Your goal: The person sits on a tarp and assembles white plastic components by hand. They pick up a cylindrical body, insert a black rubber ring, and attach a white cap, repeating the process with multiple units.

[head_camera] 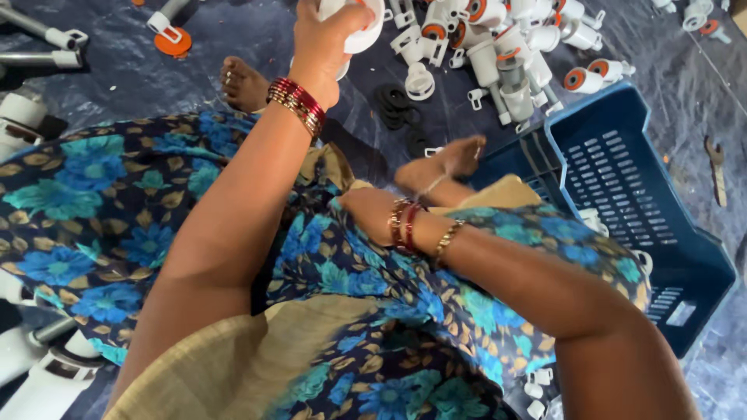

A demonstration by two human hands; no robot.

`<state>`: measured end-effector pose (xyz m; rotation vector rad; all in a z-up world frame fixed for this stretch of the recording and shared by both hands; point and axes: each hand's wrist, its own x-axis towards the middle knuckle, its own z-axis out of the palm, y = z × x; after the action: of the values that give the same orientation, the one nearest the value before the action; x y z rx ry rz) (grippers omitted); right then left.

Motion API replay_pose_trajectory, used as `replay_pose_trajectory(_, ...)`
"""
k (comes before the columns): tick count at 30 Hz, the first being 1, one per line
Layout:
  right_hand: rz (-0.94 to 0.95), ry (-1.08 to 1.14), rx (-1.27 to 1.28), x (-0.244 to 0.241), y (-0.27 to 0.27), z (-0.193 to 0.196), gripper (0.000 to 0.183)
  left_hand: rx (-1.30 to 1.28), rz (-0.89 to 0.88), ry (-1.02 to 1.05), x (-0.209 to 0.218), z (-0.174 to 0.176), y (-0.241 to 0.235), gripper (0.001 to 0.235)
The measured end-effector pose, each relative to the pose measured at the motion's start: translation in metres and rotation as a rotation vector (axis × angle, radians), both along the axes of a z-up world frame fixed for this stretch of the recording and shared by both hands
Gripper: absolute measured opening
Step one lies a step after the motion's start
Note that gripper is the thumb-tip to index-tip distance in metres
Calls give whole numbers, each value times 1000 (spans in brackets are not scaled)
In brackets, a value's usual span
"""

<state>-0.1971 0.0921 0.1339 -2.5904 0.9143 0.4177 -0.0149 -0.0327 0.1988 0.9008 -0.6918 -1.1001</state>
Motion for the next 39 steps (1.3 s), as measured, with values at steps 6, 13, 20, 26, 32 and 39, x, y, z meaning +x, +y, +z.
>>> replay_pose_trajectory(6, 108, 95, -78, 70, 31, -17, 19, -73, -61, 26, 17, 9, 14, 67)
replay_pose_trajectory(13, 75, -66, -85, 59, 31, -16, 30, 17, -56, 36, 25, -1, 18, 67)
replay_pose_trajectory(20, 13, -235, -230, 29, 22, 43, 21, -53, -76, 75, 40, -12, 17, 67)
replay_pose_trajectory(26, -301, -65, -479, -112, -82, 149, 21, -13, 8, 42, 57, -14, 14, 67)
replay_pose_trajectory(32, -662, 368, -572, -313, -168, 154, 71, 100, 33, -19, 48, -32, 11, 68)
replay_pose_trajectory(39, -1075, -183, -509, -422, -125, 10, 74, 65, -156, -14, 15, -22, 10, 64)
